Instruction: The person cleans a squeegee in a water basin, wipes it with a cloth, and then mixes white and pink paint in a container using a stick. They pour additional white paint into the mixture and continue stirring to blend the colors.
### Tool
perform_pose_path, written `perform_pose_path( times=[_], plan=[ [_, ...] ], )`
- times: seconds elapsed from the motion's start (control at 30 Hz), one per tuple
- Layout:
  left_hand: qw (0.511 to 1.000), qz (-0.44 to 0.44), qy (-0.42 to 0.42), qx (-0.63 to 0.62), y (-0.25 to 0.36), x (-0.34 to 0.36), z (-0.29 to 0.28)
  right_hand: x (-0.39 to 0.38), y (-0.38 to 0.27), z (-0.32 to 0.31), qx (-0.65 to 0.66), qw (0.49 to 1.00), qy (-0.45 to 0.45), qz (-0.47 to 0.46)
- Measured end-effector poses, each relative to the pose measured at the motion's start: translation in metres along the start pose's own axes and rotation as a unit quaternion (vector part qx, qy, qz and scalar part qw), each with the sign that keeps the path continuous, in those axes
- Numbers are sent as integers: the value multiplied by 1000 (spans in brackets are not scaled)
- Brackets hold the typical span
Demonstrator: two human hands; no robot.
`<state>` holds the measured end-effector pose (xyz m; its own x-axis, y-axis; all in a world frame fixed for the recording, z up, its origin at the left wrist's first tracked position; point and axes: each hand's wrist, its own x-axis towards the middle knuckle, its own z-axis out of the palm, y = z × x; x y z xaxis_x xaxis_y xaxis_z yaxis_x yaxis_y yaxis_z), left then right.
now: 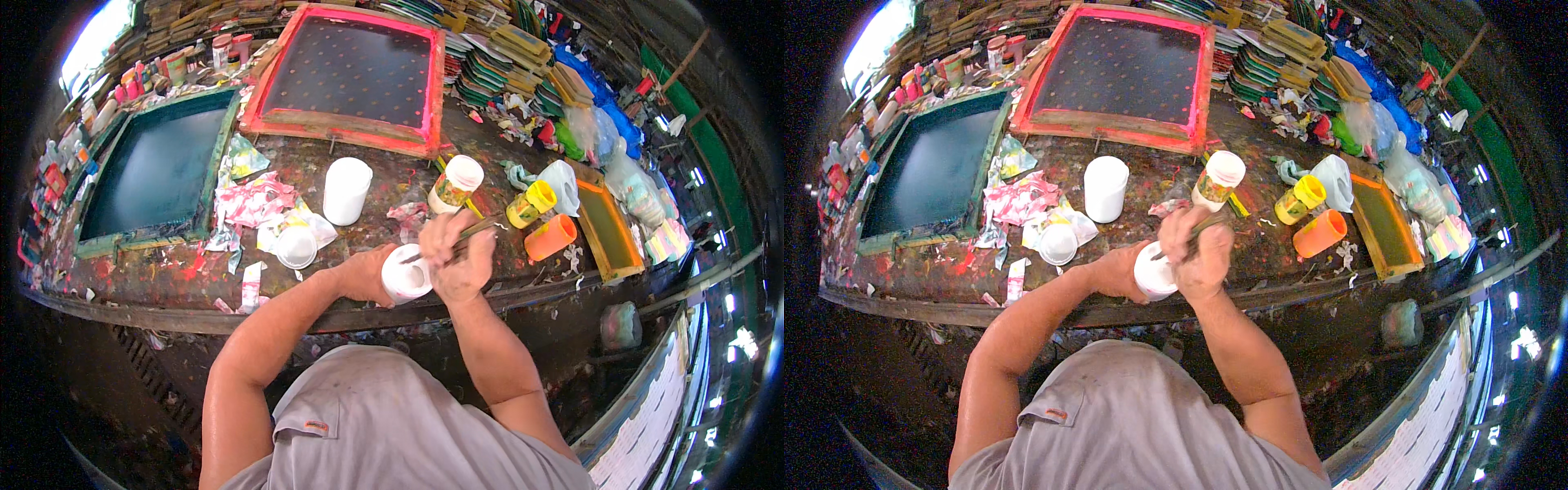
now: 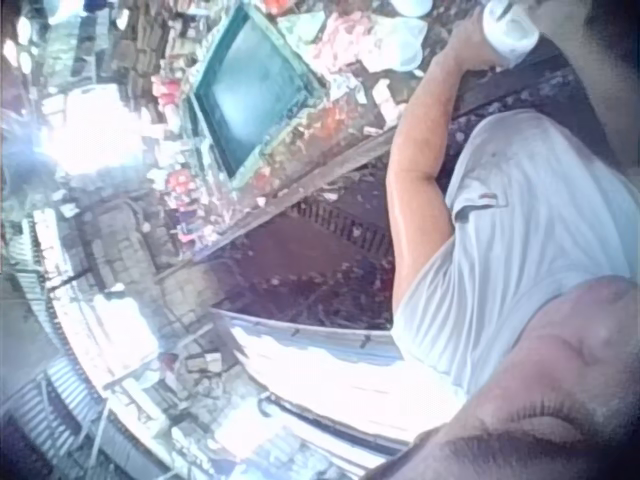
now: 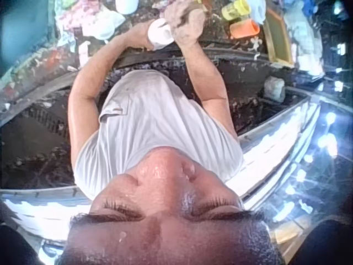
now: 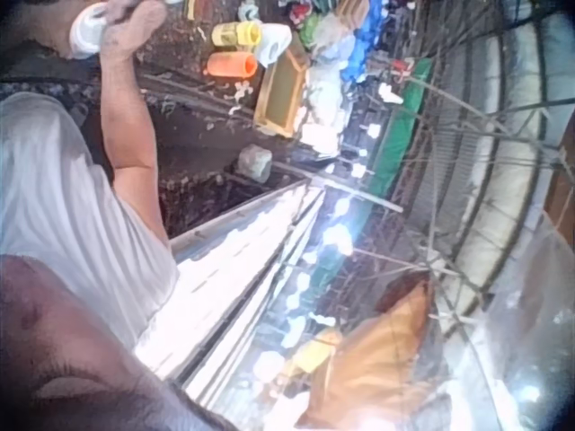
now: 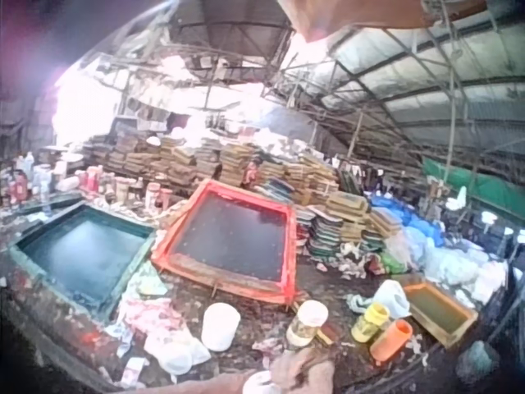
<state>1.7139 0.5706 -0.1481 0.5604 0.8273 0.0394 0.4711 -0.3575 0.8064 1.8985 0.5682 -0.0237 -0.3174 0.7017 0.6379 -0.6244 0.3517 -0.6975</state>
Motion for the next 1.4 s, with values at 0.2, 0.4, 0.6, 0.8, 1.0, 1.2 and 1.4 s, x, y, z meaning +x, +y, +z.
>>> perform_pose_path(
  times=[0.2,0.4,0.6,0.8,1.0,1.2,1.4],
  plan=[
    [1000,-12,9,6,3,-5,-2,19,-33,-18,11,994,-63,91],
    [1000,-10,0,7,7,-3,-3,7,-14,-16,61,973,-165,150],
    [1000,-13,5,1,7,-5,-3,27,-18,-7,24,991,-110,69],
    [999,-8,35,27,10,-9,1,14,9,-2,-174,984,8,23],
    [994,-29,101,29,19,-15,12,3,-13,-13,-63,952,287,90],
    [969,-139,205,-6,49,-29,50,18,-55,5,-2,956,287,-56],
    [986,66,150,-13,-9,-23,9,-23,2,-19,-82,996,30,-15]
  ],
)
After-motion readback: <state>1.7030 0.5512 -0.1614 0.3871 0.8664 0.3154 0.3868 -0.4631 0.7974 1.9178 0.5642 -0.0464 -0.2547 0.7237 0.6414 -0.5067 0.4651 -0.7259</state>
